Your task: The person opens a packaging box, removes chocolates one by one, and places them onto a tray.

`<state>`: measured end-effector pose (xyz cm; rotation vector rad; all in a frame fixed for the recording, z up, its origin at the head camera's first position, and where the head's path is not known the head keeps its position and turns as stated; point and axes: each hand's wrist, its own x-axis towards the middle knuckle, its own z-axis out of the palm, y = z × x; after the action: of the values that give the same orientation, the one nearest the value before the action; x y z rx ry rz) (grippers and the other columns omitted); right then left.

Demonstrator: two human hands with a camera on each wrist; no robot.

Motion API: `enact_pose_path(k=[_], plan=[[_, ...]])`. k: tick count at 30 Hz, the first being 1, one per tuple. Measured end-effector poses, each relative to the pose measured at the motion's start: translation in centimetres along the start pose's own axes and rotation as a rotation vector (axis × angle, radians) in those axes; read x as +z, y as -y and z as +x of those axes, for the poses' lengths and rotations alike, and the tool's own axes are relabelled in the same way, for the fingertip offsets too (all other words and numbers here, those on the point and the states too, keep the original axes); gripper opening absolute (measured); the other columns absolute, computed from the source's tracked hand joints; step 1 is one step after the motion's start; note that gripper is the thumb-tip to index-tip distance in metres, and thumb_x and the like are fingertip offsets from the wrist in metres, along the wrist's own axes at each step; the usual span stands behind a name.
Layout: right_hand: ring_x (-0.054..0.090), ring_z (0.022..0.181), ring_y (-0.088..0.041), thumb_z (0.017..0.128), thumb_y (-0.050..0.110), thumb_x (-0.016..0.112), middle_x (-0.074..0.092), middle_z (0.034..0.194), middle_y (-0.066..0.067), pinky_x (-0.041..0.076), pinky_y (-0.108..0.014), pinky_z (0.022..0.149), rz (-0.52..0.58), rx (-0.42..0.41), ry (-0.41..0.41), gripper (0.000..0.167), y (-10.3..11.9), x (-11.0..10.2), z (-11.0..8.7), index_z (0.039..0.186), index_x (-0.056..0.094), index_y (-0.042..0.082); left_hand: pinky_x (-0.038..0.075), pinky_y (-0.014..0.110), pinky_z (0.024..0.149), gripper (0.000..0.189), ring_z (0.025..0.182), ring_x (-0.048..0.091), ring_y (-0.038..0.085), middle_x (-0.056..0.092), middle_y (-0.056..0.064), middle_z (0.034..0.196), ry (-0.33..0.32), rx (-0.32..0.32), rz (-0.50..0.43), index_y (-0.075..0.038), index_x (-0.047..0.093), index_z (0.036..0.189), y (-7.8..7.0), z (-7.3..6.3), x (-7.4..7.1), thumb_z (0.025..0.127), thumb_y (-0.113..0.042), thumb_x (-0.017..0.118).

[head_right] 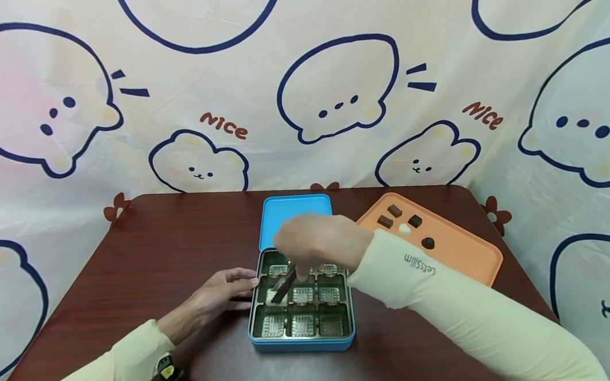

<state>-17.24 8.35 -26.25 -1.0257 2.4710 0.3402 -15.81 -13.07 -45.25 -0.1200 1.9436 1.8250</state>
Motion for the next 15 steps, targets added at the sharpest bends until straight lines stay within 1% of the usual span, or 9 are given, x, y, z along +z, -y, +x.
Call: enact_pose_path(k=[1,5,8,12,15], plan=[[0.054,0.064,-0.008,0.085,0.030,0.082,0.061,0.071,0.008,0.047,-0.023,0.056,0.010,-0.004,-0.007,0.019,-0.4,0.0,-0.1,0.077,0.069,0.017,0.062,0.040,0.080,0.048,0.091,0.069,0.026,0.065,0.020,0.117,-0.002,-0.001,0.001,0.005,0.053,0.132,0.0,0.0,0.0,0.095,-0.021,0.069],[0.059,0.060,-0.008,0.086,0.026,0.081,0.063,0.071,0.006,0.051,-0.023,0.056,0.083,0.020,0.009,0.013,-1.9,-0.1,-0.2,0.083,0.073,0.016,0.062,0.040,0.080,0.047,0.092,0.069,0.026,0.064,0.020,0.117,-0.006,-0.004,0.005,0.005,0.053,0.132,0.0,0.0,0.0,0.095,-0.020,0.068],[0.062,0.055,-0.010,0.087,0.025,0.079,0.064,0.066,0.004,0.054,-0.024,0.056,0.126,0.049,0.026,0.010,-3.1,-0.1,-0.2,0.086,0.076,0.016,0.062,0.040,0.080,0.046,0.092,0.068,0.026,0.064,0.020,0.116,-0.007,-0.004,0.005,0.005,0.052,0.132,-0.1,0.0,0.0,0.096,-0.020,0.068],[0.062,0.054,-0.011,0.087,0.023,0.079,0.064,0.061,0.003,0.055,-0.025,0.058,0.154,0.081,0.027,0.008,-4.6,0.1,-0.2,0.084,0.077,0.016,0.062,0.040,0.080,0.047,0.092,0.069,0.026,0.064,0.021,0.116,-0.011,-0.003,0.007,0.005,0.052,0.133,-0.1,-0.1,0.0,0.096,-0.020,0.068],[0.062,0.053,-0.012,0.087,0.023,0.079,0.065,0.058,0.001,0.054,-0.025,0.056,0.160,0.096,0.027,0.009,-5.8,0.2,-0.4,0.081,0.077,0.017,0.062,0.040,0.080,0.048,0.092,0.069,0.026,0.064,0.021,0.117,-0.012,-0.004,0.007,0.005,0.052,0.133,0.0,-0.1,0.1,0.096,-0.020,0.069]])
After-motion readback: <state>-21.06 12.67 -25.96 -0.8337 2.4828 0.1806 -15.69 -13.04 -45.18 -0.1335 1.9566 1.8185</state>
